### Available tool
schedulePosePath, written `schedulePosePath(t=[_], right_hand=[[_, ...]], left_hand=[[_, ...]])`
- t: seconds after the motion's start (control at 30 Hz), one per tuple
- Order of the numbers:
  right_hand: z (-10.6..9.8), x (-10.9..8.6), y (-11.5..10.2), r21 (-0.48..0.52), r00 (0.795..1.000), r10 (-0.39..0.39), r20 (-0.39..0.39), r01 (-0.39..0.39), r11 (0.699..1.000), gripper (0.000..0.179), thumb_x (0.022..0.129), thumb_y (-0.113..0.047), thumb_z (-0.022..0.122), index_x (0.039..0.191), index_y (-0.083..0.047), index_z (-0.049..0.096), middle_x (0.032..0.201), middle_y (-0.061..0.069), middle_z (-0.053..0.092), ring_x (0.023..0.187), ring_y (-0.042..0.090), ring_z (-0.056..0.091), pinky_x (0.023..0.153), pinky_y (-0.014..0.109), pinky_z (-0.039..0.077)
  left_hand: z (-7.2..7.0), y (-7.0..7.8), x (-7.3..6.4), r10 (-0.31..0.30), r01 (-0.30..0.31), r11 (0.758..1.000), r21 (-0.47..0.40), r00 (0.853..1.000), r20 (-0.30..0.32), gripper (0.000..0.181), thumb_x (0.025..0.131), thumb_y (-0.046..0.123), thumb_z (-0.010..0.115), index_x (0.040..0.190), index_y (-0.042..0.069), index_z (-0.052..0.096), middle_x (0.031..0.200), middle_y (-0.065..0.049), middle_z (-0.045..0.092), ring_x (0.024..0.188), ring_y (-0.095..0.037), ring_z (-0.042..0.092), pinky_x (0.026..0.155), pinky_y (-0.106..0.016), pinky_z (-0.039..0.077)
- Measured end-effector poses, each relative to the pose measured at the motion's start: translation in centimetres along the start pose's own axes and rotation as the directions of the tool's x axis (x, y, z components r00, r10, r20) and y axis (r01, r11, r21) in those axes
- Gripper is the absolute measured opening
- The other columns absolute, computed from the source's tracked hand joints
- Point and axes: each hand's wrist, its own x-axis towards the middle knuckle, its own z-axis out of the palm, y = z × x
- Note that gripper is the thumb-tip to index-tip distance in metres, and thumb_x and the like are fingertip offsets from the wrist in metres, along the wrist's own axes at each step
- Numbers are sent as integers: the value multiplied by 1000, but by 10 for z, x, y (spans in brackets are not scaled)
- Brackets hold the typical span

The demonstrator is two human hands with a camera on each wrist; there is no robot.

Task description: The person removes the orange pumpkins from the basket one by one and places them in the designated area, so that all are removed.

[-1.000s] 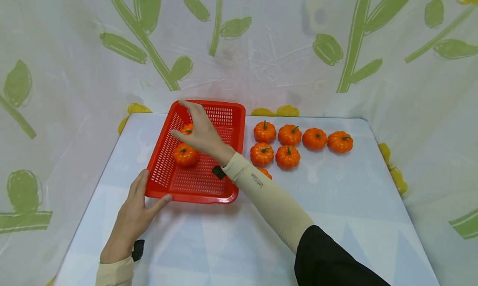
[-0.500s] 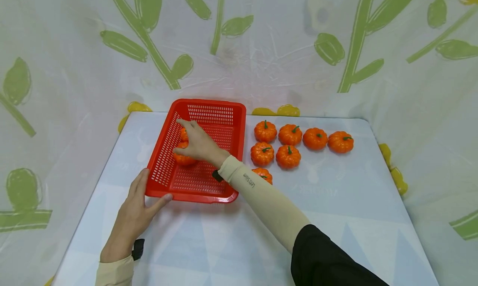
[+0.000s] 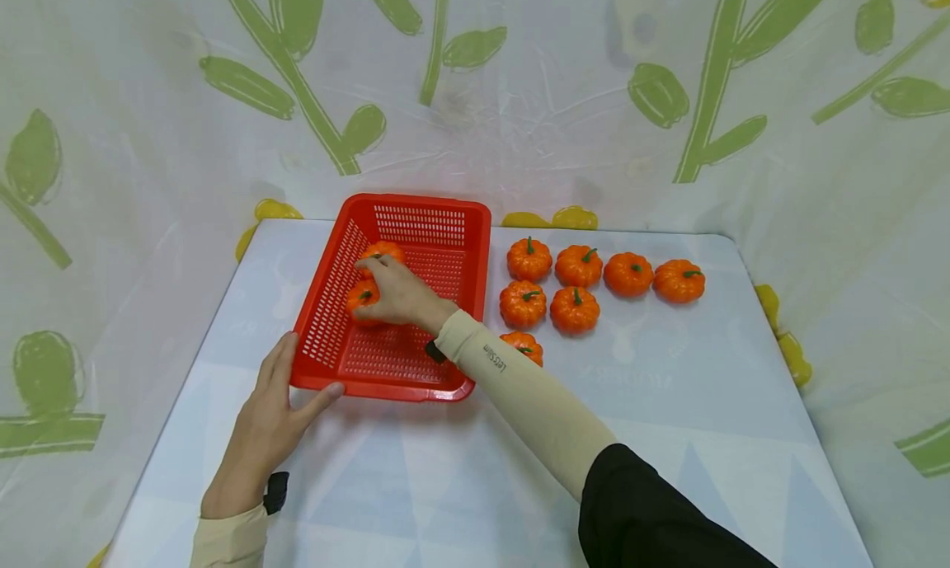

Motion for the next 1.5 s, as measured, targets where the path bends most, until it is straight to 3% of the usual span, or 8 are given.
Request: schedulePosePath(t=[0.4,0.67,0.97,1.5], right_hand=[[7,-2,-4,-103,995,59,82,-50,993,78,89,-40,78,154,-23,41,157,11,33,137,24,40,102,34,49],[10,-5,-5,-130,991,64,113,-49,990,69,89,-38,79,149,-21,50,150,12,37,125,20,47,101,30,49],[12,-6,-6,-153,988,84,133,-63,986,70,89,-39,79,150,-25,47,153,10,35,131,21,43,104,36,48],[11,-7,-8,-96,992,58,110,-47,994,69,88,-34,81,147,-21,47,146,10,42,116,17,52,100,29,49]], left_hand=[[1,0,0,9,-9,1000,1,1000,-13,106,91,53,72,165,19,5,167,-14,15,136,-49,39,96,-74,39],[2,0,0,6,-6,1000,5,1000,-11,106,91,54,72,165,19,5,167,-14,14,136,-49,38,97,-74,39],[1,1,-1,2,-2,1000,0,1000,-4,106,91,54,71,165,19,3,168,-14,13,137,-48,37,98,-74,39],[1,0,-1,1,-1,1000,12,1000,-8,106,91,55,70,165,19,3,168,-15,13,136,-49,38,97,-74,39]])
